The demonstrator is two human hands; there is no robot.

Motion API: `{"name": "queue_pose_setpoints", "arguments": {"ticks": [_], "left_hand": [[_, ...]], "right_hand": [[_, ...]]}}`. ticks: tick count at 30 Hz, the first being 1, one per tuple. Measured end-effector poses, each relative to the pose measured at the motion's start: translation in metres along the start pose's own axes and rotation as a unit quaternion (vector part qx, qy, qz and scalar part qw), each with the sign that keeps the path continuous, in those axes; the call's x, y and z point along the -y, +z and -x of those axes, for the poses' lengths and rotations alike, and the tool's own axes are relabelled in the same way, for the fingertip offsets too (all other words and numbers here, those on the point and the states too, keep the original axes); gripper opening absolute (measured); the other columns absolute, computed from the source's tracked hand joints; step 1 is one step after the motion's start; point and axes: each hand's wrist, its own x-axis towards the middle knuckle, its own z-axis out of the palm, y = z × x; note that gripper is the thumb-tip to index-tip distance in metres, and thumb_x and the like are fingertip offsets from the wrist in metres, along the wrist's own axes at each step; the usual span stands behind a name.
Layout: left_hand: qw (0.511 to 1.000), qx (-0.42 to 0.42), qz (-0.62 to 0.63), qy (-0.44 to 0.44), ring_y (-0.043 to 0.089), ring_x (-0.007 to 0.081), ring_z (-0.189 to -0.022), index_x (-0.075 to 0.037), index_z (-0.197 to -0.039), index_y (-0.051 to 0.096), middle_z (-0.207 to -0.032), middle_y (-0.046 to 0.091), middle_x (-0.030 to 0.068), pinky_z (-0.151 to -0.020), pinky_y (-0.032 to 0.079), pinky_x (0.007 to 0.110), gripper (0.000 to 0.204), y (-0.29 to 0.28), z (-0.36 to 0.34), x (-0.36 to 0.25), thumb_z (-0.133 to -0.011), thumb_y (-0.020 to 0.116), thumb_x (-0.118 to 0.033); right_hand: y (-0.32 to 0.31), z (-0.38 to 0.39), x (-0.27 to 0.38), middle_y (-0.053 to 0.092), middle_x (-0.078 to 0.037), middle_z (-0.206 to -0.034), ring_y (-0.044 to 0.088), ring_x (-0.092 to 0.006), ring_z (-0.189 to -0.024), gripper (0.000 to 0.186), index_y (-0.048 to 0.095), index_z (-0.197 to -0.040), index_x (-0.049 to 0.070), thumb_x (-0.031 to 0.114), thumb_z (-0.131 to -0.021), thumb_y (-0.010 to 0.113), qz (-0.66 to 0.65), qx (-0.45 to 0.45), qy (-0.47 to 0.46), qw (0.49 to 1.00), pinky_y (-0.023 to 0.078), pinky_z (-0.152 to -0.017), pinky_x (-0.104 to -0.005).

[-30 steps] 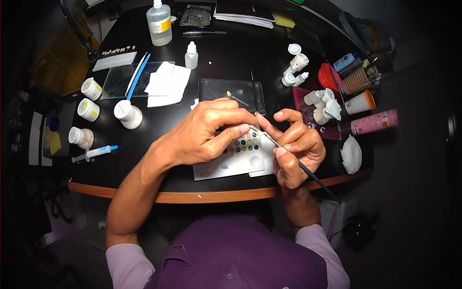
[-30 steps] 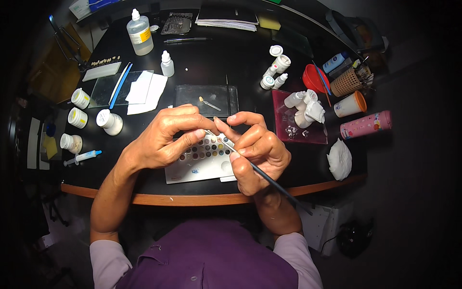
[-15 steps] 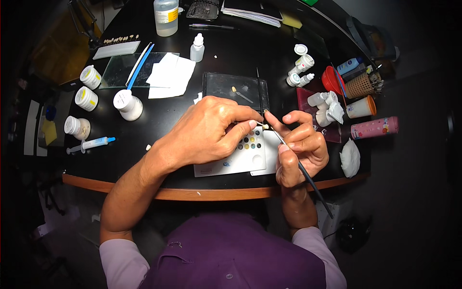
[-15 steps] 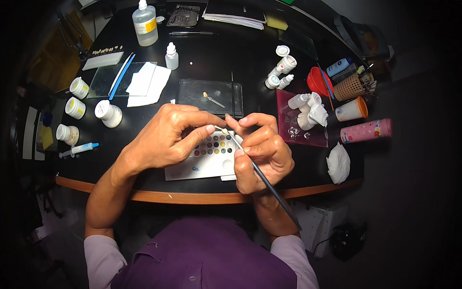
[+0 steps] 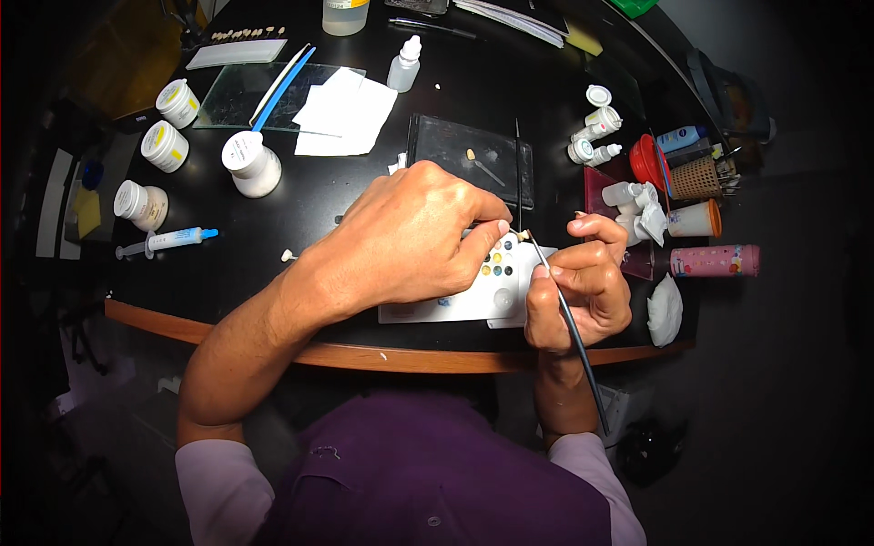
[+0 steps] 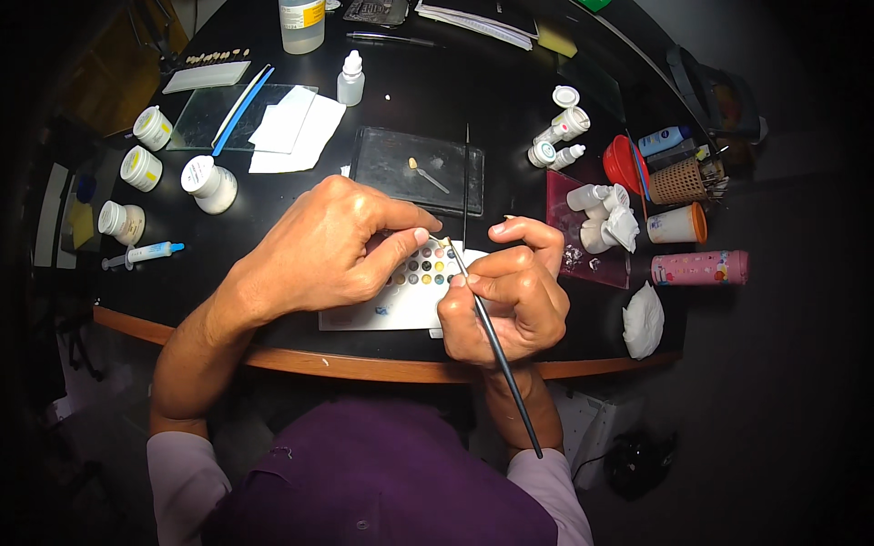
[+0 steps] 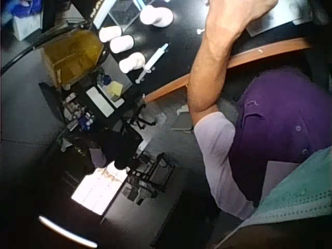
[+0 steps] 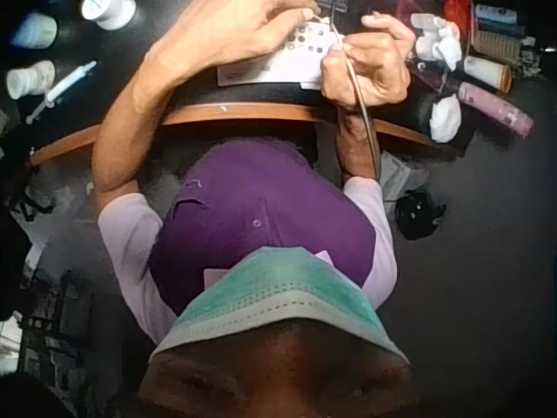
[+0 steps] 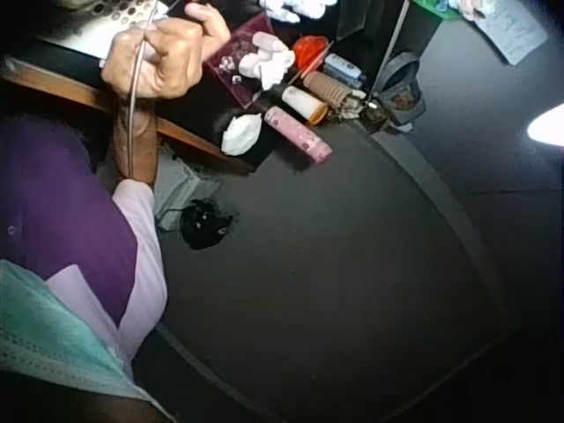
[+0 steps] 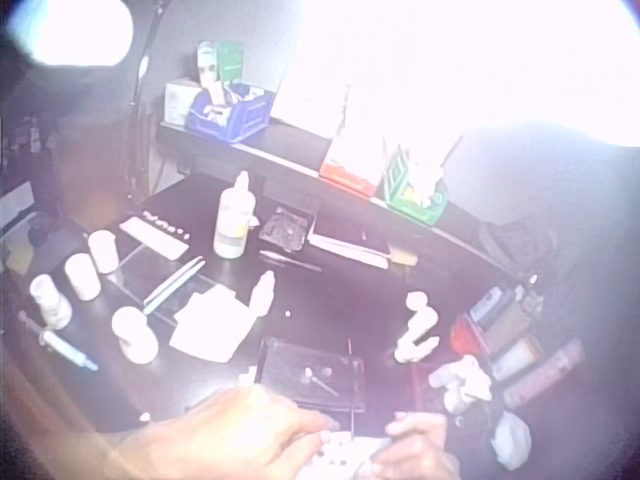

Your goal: The person retrieves a dental crown from a tray, wipes it with a cloth, and then applies paint onto the crown using a fine brush and a color palette at a workbench.

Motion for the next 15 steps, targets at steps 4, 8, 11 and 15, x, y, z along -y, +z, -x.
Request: {"name": "queue_pose_setpoints", "arguments": {"ticks": [4, 8, 11, 15], "left_hand": [[1.0, -0.004, 0.003, 0.003, 0.076, 0.0351, -0.074, -0.001, -0.11, 0.081, -0.086, 0.078, 0.0209, -0.072, 0.06, 0.04, 0.025, 0.0006, 0.0, 0.0004, -0.097, 0.066, -0.017], [1.0, -0.005, -0.004, 0.01, 0.076, 0.0346, -0.075, -0.001, -0.109, 0.081, -0.085, 0.078, 0.0206, -0.073, 0.06, 0.04, 0.025, 0.0009, -0.0005, 0.0015, -0.097, 0.066, -0.016], [1.0, -0.003, -0.005, 0.008, 0.077, 0.0344, -0.075, -0.001, -0.11, 0.081, -0.086, 0.078, 0.0204, -0.072, 0.06, 0.04, 0.025, 0.0009, -0.0005, 0.0014, -0.097, 0.066, -0.017], [1.0, -0.003, -0.003, 0.007, 0.076, 0.0343, -0.075, -0.002, -0.11, 0.081, -0.085, 0.078, 0.0199, -0.073, 0.06, 0.04, 0.025, 0.0006, -0.0008, 0.0005, -0.097, 0.067, -0.016]], "right_hand": [[0.0003, -0.0013, 0.0014, 0.061, -0.003, -0.063, 0.056, -0.0203, -0.075, 0.022, 0.058, -0.078, 0.009, -0.006, -0.066, 0.068, -0.004, 0.004, -0.001, 1.0, 0.05, -0.091, -0.0448], [-0.0014, -0.0012, 0.0023, 0.061, -0.003, -0.062, 0.054, -0.02, -0.073, 0.021, 0.058, -0.077, 0.009, -0.005, -0.066, 0.068, -0.009, 0.005, 0.002, 1.0, 0.05, -0.09, -0.0443], [-0.0007, -0.001, 0.0023, 0.06, -0.002, -0.062, 0.054, -0.0197, -0.073, 0.021, 0.057, -0.076, 0.009, -0.005, -0.066, 0.067, 0.0, -0.004, 0.003, 1.0, 0.05, -0.089, -0.0439], [0.0, -0.0012, 0.002, 0.061, -0.002, -0.062, 0.054, -0.0201, -0.074, 0.02, 0.057, -0.076, 0.009, -0.004, -0.065, 0.067, -0.009, 0.003, 0.006, 1.0, 0.049, -0.088, -0.0427]]}}
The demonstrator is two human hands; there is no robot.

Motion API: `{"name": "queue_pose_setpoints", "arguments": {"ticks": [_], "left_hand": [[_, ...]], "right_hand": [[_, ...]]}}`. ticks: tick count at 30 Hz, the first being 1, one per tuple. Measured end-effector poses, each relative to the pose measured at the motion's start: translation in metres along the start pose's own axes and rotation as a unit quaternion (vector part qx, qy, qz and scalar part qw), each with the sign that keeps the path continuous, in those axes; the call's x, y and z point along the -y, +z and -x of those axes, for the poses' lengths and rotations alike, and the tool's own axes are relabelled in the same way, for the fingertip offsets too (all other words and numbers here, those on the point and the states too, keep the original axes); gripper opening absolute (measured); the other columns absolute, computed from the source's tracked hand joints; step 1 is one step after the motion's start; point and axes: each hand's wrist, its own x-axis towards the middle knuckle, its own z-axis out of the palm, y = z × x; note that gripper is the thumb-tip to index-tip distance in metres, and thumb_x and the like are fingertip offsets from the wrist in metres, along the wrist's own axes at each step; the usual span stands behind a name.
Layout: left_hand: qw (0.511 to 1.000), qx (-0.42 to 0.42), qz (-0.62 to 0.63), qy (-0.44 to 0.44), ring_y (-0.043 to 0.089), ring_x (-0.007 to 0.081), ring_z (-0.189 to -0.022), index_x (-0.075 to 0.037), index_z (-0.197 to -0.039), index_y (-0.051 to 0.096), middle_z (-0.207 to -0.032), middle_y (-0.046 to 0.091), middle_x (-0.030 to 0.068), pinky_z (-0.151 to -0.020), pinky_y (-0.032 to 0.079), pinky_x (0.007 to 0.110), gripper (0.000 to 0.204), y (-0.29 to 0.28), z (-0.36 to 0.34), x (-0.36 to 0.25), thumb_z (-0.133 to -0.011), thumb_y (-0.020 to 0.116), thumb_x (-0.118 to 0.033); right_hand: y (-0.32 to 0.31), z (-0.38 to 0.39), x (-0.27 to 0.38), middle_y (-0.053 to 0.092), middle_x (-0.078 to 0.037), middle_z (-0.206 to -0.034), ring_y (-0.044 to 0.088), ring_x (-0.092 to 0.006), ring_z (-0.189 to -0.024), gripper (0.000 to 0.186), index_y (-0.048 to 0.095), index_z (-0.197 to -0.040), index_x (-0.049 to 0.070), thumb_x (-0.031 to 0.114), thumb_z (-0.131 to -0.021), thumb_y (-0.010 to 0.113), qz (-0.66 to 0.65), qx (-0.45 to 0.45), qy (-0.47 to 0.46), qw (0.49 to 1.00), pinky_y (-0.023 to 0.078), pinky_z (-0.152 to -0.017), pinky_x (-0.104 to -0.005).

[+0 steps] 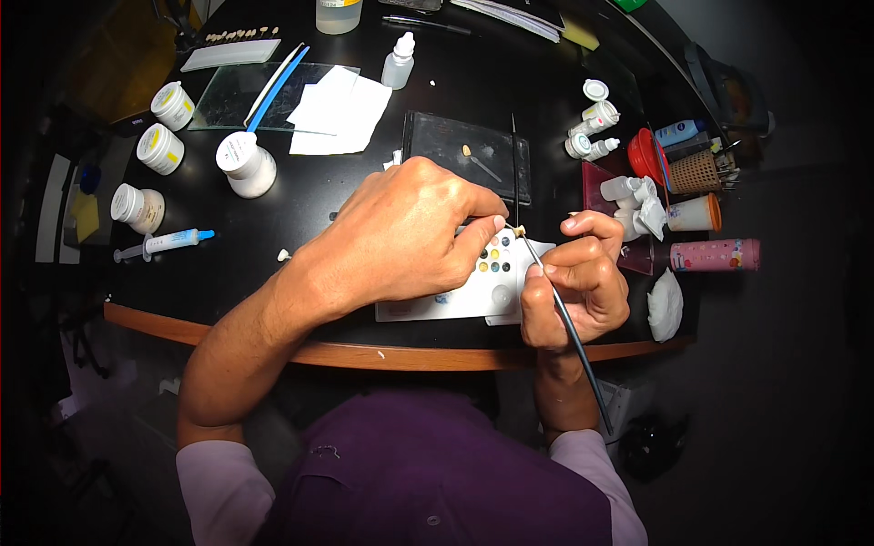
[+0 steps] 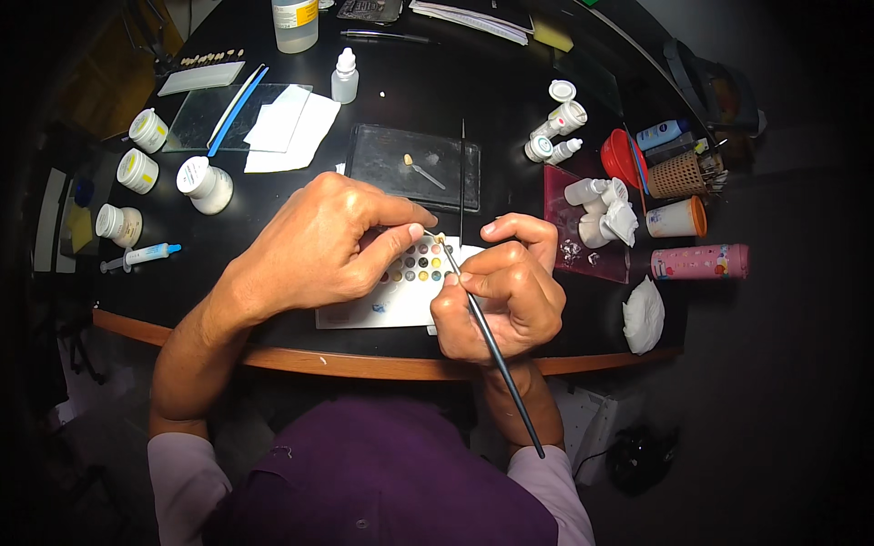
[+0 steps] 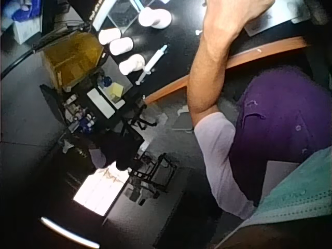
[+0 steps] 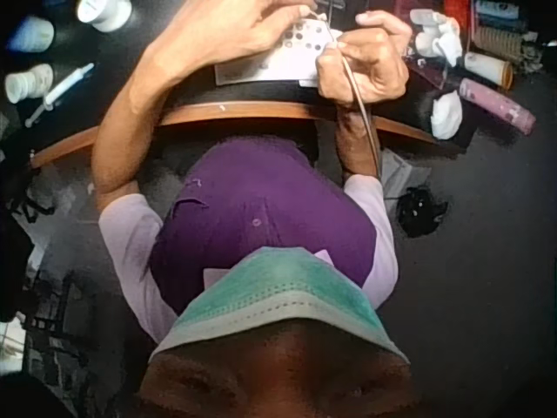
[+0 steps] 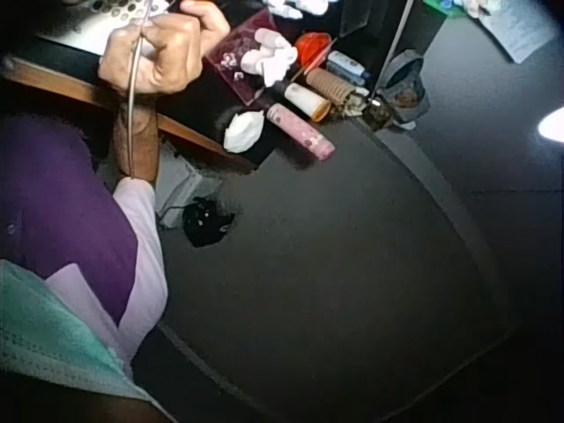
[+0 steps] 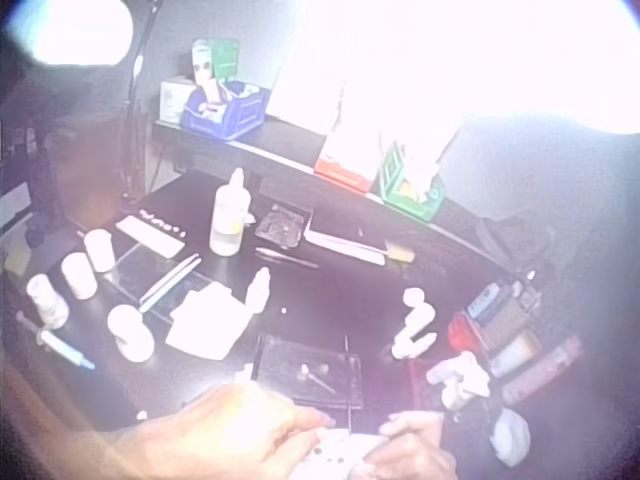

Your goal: The person retrieves a dental crown from a tray, wipes it with a cloth, and then applies paint onto the crown using a fine brush and a color palette at a workbench.

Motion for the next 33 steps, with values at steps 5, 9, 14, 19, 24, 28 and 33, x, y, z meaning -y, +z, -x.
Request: {"name": "queue_pose_setpoints", "arguments": {"ticks": [5, 9, 14, 19, 24, 28, 33], "left_hand": [[1.0, -0.017, -0.021, 0.004, 0.077, 0.0341, -0.078, -0.001, -0.109, 0.081, -0.086, 0.078, 0.0205, -0.075, 0.06, 0.04, 0.024, 0.001, 0.0, 0.003, -0.097, 0.067, -0.015], [0.998, -0.062, -0.033, 0.001, 0.076, 0.0335, -0.078, 0.001, -0.107, 0.081, -0.088, 0.078, 0.0221, -0.073, 0.059, 0.039, 0.023, 0.005, -0.002, 0.009, -0.097, 0.067, -0.014], [0.994, -0.083, -0.065, -0.009, 0.078, 0.0373, -0.08, -0.003, -0.102, 0.083, -0.087, 0.079, 0.0201, -0.079, 0.063, 0.044, 0.025, 0.006, -0.001, 0.01, -0.095, 0.066, -0.019], [0.994, -0.081, -0.068, -0.002, 0.077, 0.0368, -0.077, -0.003, -0.101, 0.083, -0.084, 0.078, 0.0199, -0.076, 0.063, 0.044, 0.024, 0.006, -0.001, 0.008, -0.095, 0.067, -0.019], [0.994, -0.085, -0.064, 0.002, 0.077, 0.0366, -0.076, -0.003, -0.101, 0.083, -0.083, 0.078, 0.0198, -0.075, 0.063, 0.044, 0.024, 0.007, -0.001, 0.01, -0.094, 0.067, -0.018], [0.995, -0.081, -0.065, 0.0, 0.077, 0.0362, -0.075, -0.003, -0.101, 0.083, -0.082, 0.078, 0.0198, -0.075, 0.063, 0.044, 0.023, 0.008, -0.001, 0.01, -0.095, 0.067, -0.018], [0.994, -0.083, -0.066, 0.003, 0.077, 0.0358, -0.075, -0.003, -0.101, 0.083, -0.082, 0.078, 0.0201, -0.074, 0.063, 0.044, 0.023, 0.008, -0.001, 0.01, -0.095, 0.067, -0.017]], "right_hand": [[-0.009, 0.007, 0.0, 0.06, -0.003, -0.063, 0.052, -0.0213, -0.079, 0.019, 0.056, -0.077, 0.009, -0.002, -0.067, 0.068, -0.043, -0.029, 0.026, 0.998, 0.048, -0.086, -0.0414], [-0.02, 0.027, 0.001, 0.059, -0.005, -0.066, 0.052, -0.022, -0.087, 0.017, 0.054, -0.075, 0.008, -0.003, -0.068, 0.066, -0.125, -0.03, 0.111, 0.986, 0.046, -0.085, -0.0401], [-0.022, 0.06, 0.007, 0.059, -0.005, -0.063, 0.053, -0.0202, -0.081, 0.014, 0.054, -0.07, 0.005, -0.006, -0.066, 0.062, -0.119, 0.028, 0.23, 0.965, 0.047, -0.082, -0.037], [-0.023, 0.068, 0.007, 0.059, -0.003, -0.06, 0.055, -0.0187, -0.078, 0.014, 0.053, -0.064, 0.005, -0.008, -0.064, 0.06, -0.078, 0.036, 0.259, 0.962, 0.048, -0.074, -0.0323], [-0.022, 0.067, 0.008, 0.059, -0.004, -0.059, 0.056, -0.0192, -0.079, 0.014, 0.053, -0.062, 0.005, -0.008, -0.063, 0.059, -0.075, 0.051, 0.277, 0.957, 0.048, -0.071, -0.031], [-0.022, 0.067, 0.007, 0.059, -0.004, -0.059, 0.057, -0.0192, -0.079, 0.013, 0.054, -0.062, 0.004, -0.008, -0.063, 0.059, -0.071, 0.056, 0.271, 0.958, 0.048, -0.071, -0.0313], [-0.022, 0.068, 0.007, 0.059, -0.004, -0.059, 0.056, -0.0191, -0.078, 0.013, 0.054, -0.062, 0.004, -0.008, -0.063, 0.058, -0.075, 0.054, 0.276, 0.957, 0.048, -0.073, -0.0322]]}}
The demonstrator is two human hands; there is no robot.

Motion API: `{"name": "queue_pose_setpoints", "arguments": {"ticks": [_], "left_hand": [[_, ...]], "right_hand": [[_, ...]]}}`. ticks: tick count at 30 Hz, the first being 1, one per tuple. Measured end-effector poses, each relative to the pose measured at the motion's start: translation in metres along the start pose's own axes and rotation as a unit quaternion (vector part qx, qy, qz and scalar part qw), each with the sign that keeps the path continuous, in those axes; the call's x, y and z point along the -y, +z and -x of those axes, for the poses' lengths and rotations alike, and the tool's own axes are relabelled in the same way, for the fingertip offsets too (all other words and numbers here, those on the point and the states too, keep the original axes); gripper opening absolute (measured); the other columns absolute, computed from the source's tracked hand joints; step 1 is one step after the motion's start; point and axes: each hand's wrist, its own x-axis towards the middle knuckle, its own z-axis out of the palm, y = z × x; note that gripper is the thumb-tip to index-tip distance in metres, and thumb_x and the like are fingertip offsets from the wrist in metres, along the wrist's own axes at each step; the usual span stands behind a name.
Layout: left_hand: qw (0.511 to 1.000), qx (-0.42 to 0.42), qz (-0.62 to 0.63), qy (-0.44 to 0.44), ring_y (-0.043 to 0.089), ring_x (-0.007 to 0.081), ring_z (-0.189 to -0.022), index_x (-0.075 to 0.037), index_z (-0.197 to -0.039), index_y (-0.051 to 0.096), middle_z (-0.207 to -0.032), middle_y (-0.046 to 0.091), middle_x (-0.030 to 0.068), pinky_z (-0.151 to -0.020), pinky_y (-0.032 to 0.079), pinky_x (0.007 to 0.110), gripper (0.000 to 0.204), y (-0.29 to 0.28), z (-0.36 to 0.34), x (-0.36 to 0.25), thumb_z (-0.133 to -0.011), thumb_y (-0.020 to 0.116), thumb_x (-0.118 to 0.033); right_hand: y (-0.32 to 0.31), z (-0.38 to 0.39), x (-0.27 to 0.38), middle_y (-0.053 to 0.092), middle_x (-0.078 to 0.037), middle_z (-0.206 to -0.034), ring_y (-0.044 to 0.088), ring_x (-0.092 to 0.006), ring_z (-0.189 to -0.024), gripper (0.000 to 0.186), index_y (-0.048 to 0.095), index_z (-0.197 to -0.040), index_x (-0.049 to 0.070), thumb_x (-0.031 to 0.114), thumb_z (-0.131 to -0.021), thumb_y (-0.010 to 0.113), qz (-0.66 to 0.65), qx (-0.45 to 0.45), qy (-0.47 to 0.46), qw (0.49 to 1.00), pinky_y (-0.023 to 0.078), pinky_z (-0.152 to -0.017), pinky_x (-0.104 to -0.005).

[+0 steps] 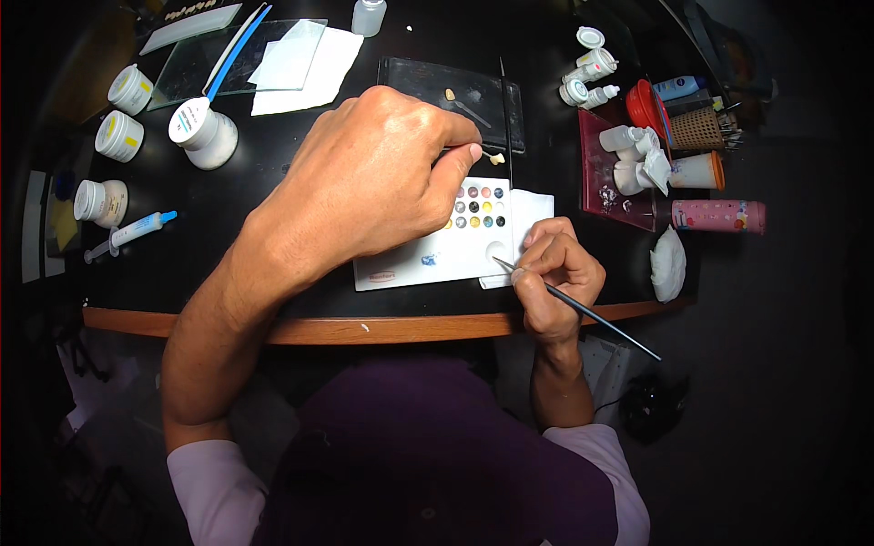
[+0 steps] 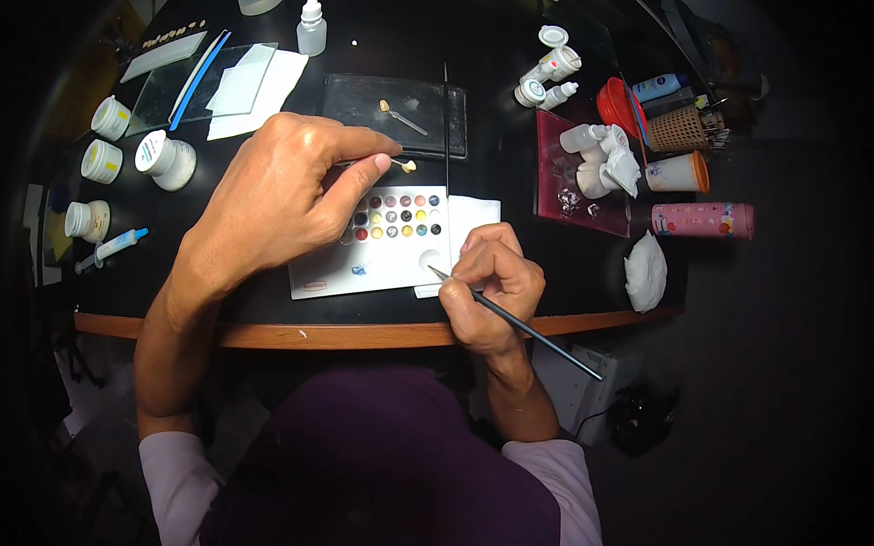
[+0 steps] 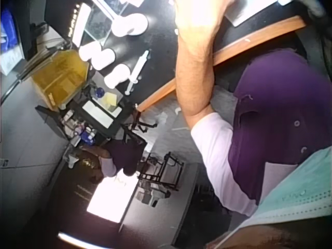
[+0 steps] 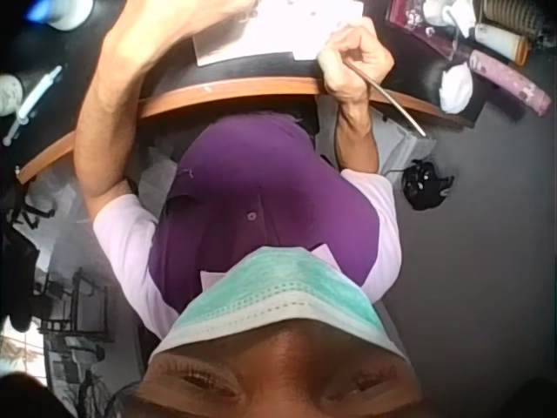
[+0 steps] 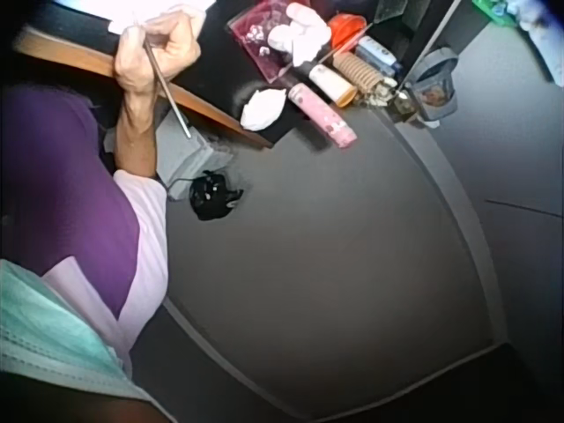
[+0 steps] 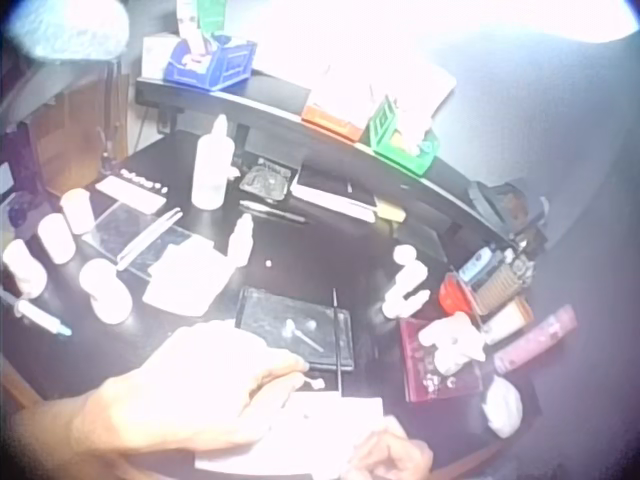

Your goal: The person retrieves a dental crown from a tray, wipes it with a cloth, and then applies paint onto the crown using a fine brush and a color palette at a workbench.

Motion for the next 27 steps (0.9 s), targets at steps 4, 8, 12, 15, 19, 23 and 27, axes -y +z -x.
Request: {"name": "queue_pose_setpoints", "arguments": {"ticks": [4, 8, 12, 15, 19, 23, 27], "left_hand": [[1.0, 0.001, -0.006, 0.007, 0.077, 0.0364, -0.074, -0.002, -0.101, 0.083, -0.082, 0.077, 0.0205, -0.074, 0.064, 0.044, 0.023, 0.0, 0.0, 0.001, -0.095, 0.066, -0.017], [1.0, 0.005, 0.005, 0.011, 0.077, 0.037, -0.074, -0.002, -0.1, 0.083, -0.082, 0.077, 0.0207, -0.074, 0.063, 0.044, 0.023, -0.001, 0.0, 0.001, -0.095, 0.066, -0.017], [1.0, 0.011, 0.014, 0.01, 0.077, 0.0372, -0.075, -0.002, -0.102, 0.083, -0.083, 0.077, 0.0209, -0.074, 0.063, 0.044, 0.024, 0.0, 0.0, 0.001, -0.095, 0.067, -0.017], [1.0, 0.01, 0.024, 0.014, 0.077, 0.0375, -0.076, -0.002, -0.103, 0.083, -0.083, 0.077, 0.0214, -0.075, 0.063, 0.044, 0.024, 0.0, 0.0, 0.0, -0.095, 0.067, -0.018], [0.999, 0.018, 0.026, 0.006, 0.077, 0.038, -0.077, -0.001, -0.103, 0.083, -0.083, 0.077, 0.0221, -0.075, 0.063, 0.044, 0.024, -0.002, 0.0, 0.0, -0.095, 0.067, -0.018], [0.999, 0.023, 0.029, 0.003, 0.076, 0.0386, -0.076, -0.001, -0.101, 0.083, -0.082, 0.076, 0.0224, -0.074, 0.063, 0.045, 0.024, -0.002, 0.0, 0.001, -0.095, 0.066, -0.017], [0.999, 0.015, 0.027, 0.017, 0.076, 0.0388, -0.075, -0.001, -0.099, 0.083, -0.081, 0.076, 0.0225, -0.073, 0.063, 0.045, 0.024, 0.0, 0.0, 0.001, -0.095, 0.066, -0.017]], "right_hand": [[-0.001, 0.0, -0.002, 0.059, -0.004, -0.061, 0.055, -0.0192, -0.078, 0.013, 0.053, -0.063, 0.004, -0.008, -0.064, 0.058, 0.007, 0.006, -0.012, 1.0, 0.048, -0.074, -0.0326], [-0.001, -0.004, 0.0, 0.06, -0.004, -0.063, 0.054, -0.0198, -0.078, 0.013, 0.055, -0.068, 0.005, -0.007, -0.065, 0.06, -0.02, -0.005, -0.036, 0.999, 0.048, -0.08, -0.0355], [-0.001, -0.026, 0.009, 0.061, -0.005, -0.066, 0.052, -0.0204, -0.079, 0.016, 0.058, -0.075, 0.006, -0.005, -0.067, 0.066, -0.026, -0.031, -0.13, 0.991, 0.046, -0.086, -0.0393], [-0.002, -0.049, 0.017, 0.063, -0.004, -0.066, 0.054, -0.0201, -0.079, 0.019, 0.061, -0.079, 0.007, -0.006, -0.068, 0.071, 0.018, -0.038, -0.224, 0.974, 0.047, -0.085, -0.0399], [0.005, -0.065, 0.022, 0.067, -0.003, -0.068, 0.055, -0.0175, -0.071, 0.022, 0.064, -0.079, 0.008, -0.008, -0.068, 0.075, 0.084, -0.026, -0.271, 0.959, 0.049, -0.085, -0.0401], [0.01, -0.065, 0.022, 0.068, -0.006, -0.068, 0.057, -0.0159, -0.068, 0.021, 0.063, -0.084, 0.007, -0.008, -0.076, 0.076, 0.102, -0.005, -0.281, 0.954, 0.047, -0.092, -0.044], [0.011, -0.066, 0.018, 0.069, -0.004, -0.067, 0.057, -0.0154, -0.067, 0.021, 0.065, -0.079, 0.008, -0.008, -0.071, 0.076, 0.104, -0.015, -0.284, 0.953, 0.049, -0.086, -0.0406]]}}
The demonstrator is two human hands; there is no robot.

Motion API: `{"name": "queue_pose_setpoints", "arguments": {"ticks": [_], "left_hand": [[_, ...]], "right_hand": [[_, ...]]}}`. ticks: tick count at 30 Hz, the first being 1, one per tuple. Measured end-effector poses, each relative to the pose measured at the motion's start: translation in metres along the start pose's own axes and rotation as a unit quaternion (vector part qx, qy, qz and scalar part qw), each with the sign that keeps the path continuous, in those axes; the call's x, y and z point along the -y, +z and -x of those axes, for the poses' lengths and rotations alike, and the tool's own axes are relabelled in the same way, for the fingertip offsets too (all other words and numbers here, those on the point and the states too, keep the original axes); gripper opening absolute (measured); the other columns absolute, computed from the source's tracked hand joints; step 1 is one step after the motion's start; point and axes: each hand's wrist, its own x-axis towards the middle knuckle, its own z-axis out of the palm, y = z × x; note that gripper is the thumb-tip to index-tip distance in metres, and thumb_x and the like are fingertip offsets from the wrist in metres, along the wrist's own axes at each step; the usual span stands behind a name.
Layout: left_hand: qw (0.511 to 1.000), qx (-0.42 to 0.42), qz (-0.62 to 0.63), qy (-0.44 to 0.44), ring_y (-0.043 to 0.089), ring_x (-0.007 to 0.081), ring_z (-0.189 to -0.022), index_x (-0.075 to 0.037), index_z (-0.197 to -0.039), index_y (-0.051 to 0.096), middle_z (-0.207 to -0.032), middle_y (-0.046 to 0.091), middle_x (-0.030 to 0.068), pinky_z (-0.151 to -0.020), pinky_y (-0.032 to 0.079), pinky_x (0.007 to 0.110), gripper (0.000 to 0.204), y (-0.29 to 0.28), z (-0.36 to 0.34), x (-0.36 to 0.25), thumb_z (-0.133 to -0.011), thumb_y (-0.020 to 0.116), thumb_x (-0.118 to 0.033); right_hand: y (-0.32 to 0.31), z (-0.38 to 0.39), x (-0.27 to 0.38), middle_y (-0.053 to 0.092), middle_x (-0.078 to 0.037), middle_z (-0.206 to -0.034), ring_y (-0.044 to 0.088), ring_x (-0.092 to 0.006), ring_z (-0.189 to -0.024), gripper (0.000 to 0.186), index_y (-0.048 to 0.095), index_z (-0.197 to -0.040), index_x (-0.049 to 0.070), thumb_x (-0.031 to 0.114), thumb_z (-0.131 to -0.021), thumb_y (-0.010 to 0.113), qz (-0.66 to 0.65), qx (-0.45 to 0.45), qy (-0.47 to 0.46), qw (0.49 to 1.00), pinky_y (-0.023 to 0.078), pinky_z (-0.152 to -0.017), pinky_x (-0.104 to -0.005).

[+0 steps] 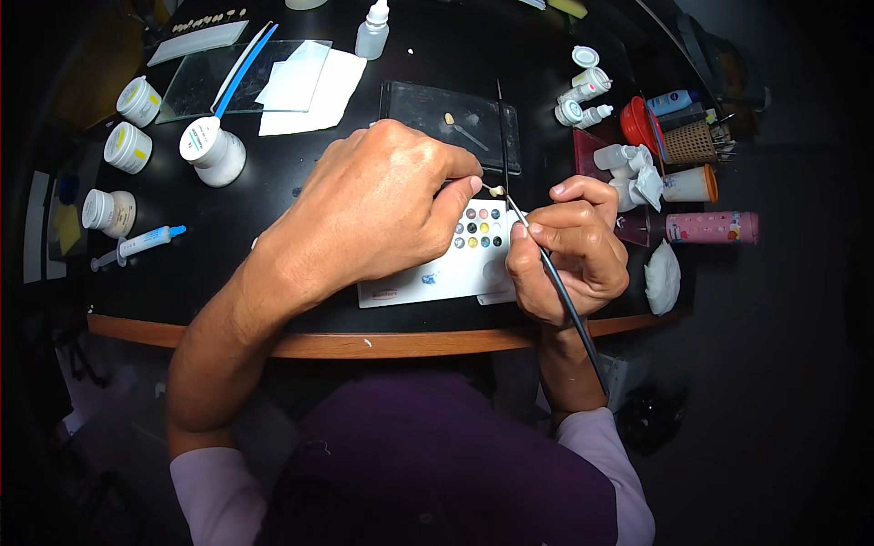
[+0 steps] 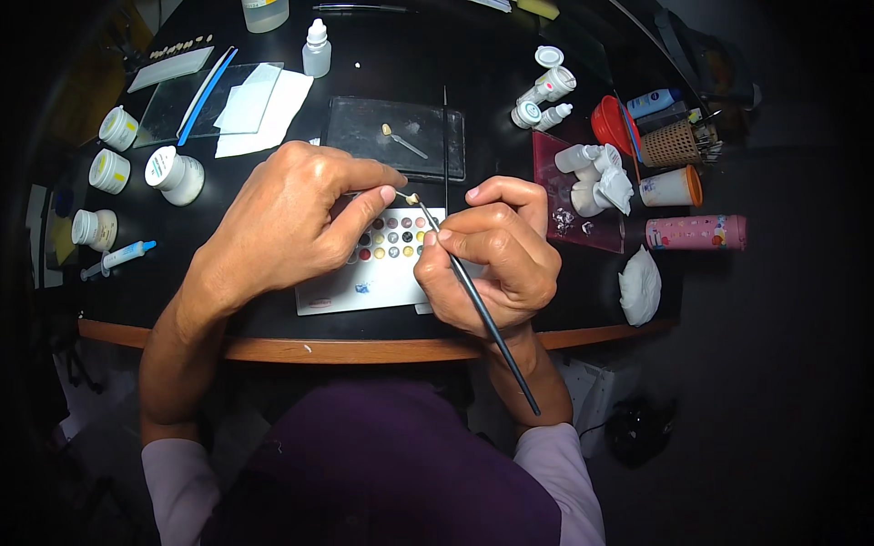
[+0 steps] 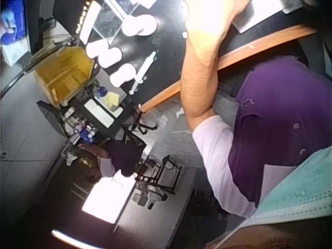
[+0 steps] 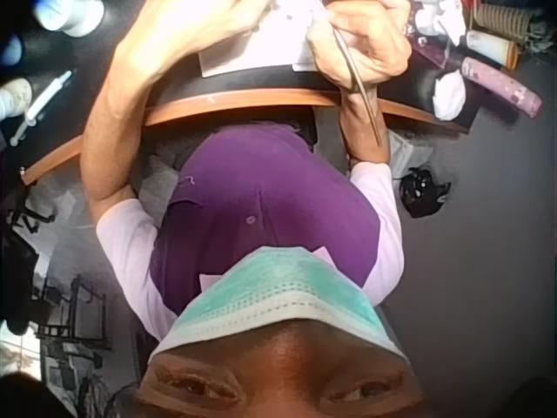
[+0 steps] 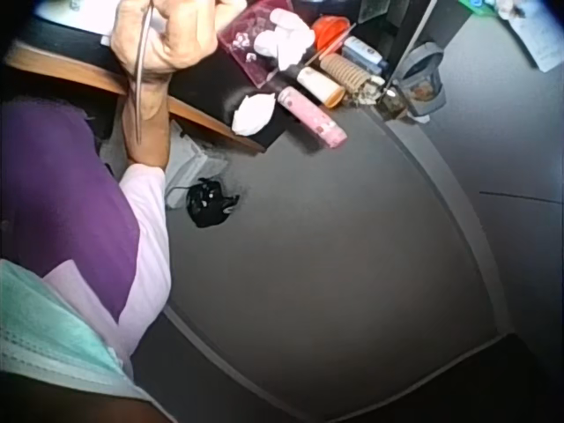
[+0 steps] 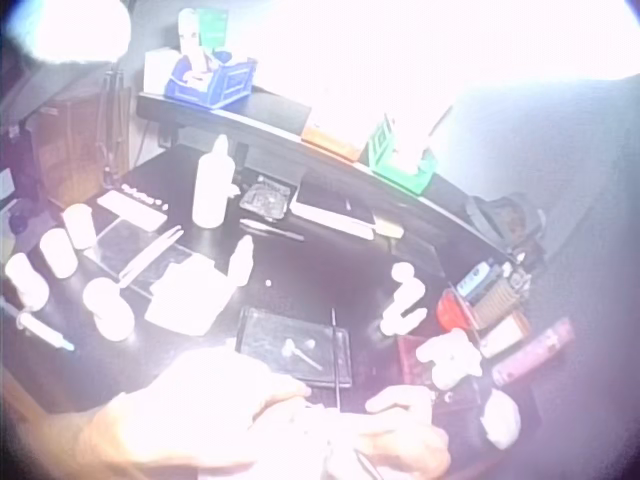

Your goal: The person retrieves a dental crown from a tray, wipes it with a cloth, and then applies paint onto the crown using a fine brush and a color palette at a workbench.

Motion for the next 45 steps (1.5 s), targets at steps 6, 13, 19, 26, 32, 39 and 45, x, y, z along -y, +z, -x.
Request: {"name": "queue_pose_setpoints", "arguments": {"ticks": [6, 13, 19, 26, 32, 39, 45], "left_hand": [[1.0, 0.002, 0.0, -0.009, 0.076, 0.0389, -0.074, -0.001, -0.099, 0.083, -0.08, 0.076, 0.0225, -0.072, 0.063, 0.045, 0.024, -0.0008, 0.0001, -0.0005, -0.095, 0.066, -0.017], [1.0, 0.002, -0.002, -0.002, 0.076, 0.0386, -0.073, -0.001, -0.098, 0.082, -0.079, 0.075, 0.0221, -0.071, 0.063, 0.045, 0.024, -0.001, 0.0, -0.0002, -0.095, 0.066, -0.018], [1.0, 0.002, 0.0, -0.005, 0.076, 0.0381, -0.073, -0.001, -0.099, 0.082, -0.078, 0.076, 0.0217, -0.07, 0.063, 0.045, 0.024, -0.0011, 0.0003, -0.0005, -0.095, 0.066, -0.018], [1.0, 0.005, -0.005, -0.004, 0.076, 0.0374, -0.073, -0.001, -0.1, 0.082, -0.079, 0.076, 0.0214, -0.071, 0.063, 0.044, 0.024, -0.0015, 0.0003, -0.0006, -0.095, 0.066, -0.017], [0.999, 0.021, 0.006, -0.03, 0.075, 0.0333, -0.076, 0.001, -0.103, 0.082, -0.084, 0.077, 0.0205, -0.073, 0.059, 0.04, 0.021, -0.0018, 0.0007, -0.0022, -0.095, 0.069, -0.014], [1.0, 0.013, -0.007, -0.014, 0.075, 0.0345, -0.075, 0.0, -0.103, 0.082, -0.083, 0.077, 0.0207, -0.072, 0.06, 0.042, 0.022, -0.0032, -0.0001, -0.0027, -0.095, 0.069, -0.016], [1.0, 0.002, 0.002, -0.01, 0.077, 0.0367, -0.074, -0.002, -0.102, 0.083, -0.081, 0.077, 0.0213, -0.072, 0.063, 0.044, 0.024, -0.0014, -0.0006, -0.0008, -0.094, 0.068, -0.019]], "right_hand": [[0.001, 0.0003, 0.0002, 0.069, -0.002, -0.067, 0.057, -0.016, -0.068, 0.02, 0.065, -0.077, 0.008, -0.007, -0.069, 0.076, 0.002, 0.0, 0.003, 1.0, 0.051, -0.083, -0.0384], [0.0007, 0.0008, 0.0017, 0.069, -0.005, -0.069, 0.057, -0.0158, -0.067, 0.023, 0.062, -0.081, 0.008, -0.009, -0.074, 0.076, 0.002, 0.006, 0.004, 1.0, 0.048, -0.09, -0.0435], [0.0008, 0.0007, 0.0022, 0.068, -0.003, -0.067, 0.056, -0.0181, -0.072, 0.02, 0.063, -0.076, 0.008, -0.006, -0.068, 0.075, 0.01, -0.005, 0.004, 1.0, 0.051, -0.08, -0.0377], [0.0031, 0.001, 0.0013, 0.067, -0.003, -0.067, 0.056, -0.0189, -0.072, 0.02, 0.064, -0.076, 0.008, -0.006, -0.067, 0.075, 0.014, -0.004, -0.009, 1.0, 0.051, -0.078, -0.0369], [0.0045, 0.0008, 0.0029, 0.067, -0.003, -0.067, 0.057, -0.0198, -0.074, 0.021, 0.063, -0.076, 0.008, -0.006, -0.066, 0.075, 0.019, -0.005, -0.007, 1.0, 0.051, -0.078, -0.0367], [-0.0001, 0.0022, 0.0048, 0.068, -0.003, -0.068, 0.057, -0.0199, -0.075, 0.022, 0.063, -0.075, 0.008, -0.007, -0.066, 0.075, 0.018, -0.019, 0.01, 1.0, 0.05, -0.08, -0.037], [0.0014, 0.0031, 0.003, 0.068, -0.004, -0.068, 0.057, -0.0198, -0.076, 0.022, 0.063, -0.075, 0.008, -0.007, -0.067, 0.075, 0.014, -0.013, 0.013, 1.0, 0.05, -0.081, -0.0376]]}}
